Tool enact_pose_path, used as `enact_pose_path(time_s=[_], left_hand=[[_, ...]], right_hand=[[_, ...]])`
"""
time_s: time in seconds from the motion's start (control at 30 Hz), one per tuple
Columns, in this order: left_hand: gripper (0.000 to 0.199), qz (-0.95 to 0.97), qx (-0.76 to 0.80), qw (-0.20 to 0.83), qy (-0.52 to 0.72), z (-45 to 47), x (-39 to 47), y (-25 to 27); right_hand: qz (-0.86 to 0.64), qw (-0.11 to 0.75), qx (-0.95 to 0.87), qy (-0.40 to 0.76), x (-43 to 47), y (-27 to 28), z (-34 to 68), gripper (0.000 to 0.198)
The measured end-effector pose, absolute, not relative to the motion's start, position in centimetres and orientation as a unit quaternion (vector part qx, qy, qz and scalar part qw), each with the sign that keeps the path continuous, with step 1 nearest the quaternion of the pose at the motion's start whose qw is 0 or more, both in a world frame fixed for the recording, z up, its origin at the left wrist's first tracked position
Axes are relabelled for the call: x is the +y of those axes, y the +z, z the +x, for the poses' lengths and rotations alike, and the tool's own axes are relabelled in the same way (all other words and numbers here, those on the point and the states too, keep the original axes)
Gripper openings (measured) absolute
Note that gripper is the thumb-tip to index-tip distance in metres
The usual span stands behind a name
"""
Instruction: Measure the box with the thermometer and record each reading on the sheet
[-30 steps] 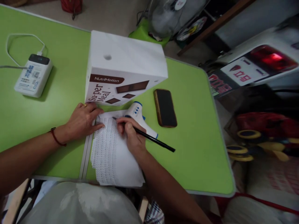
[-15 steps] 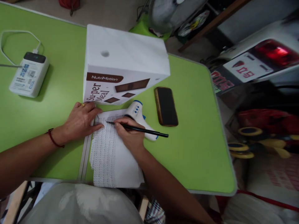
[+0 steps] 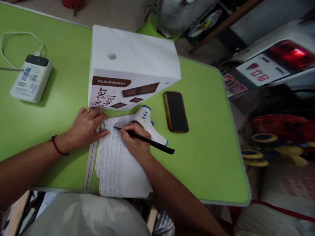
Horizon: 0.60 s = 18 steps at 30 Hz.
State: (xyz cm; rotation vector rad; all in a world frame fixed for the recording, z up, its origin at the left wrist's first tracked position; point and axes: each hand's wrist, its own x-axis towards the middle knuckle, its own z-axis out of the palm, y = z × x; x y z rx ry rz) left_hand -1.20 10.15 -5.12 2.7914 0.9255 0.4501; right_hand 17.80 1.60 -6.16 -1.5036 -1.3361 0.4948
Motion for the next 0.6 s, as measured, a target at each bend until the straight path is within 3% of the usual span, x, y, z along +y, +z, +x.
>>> enact_pose_path(time_s=[0.6], left_hand=[[0.04,0.935,0.309,0.083,0.151,-1.15,10.15,-4.97]], right_hand=[[-0.64,0.489,-0.545,0.234,1.41,-6.13,17.78,0.011]])
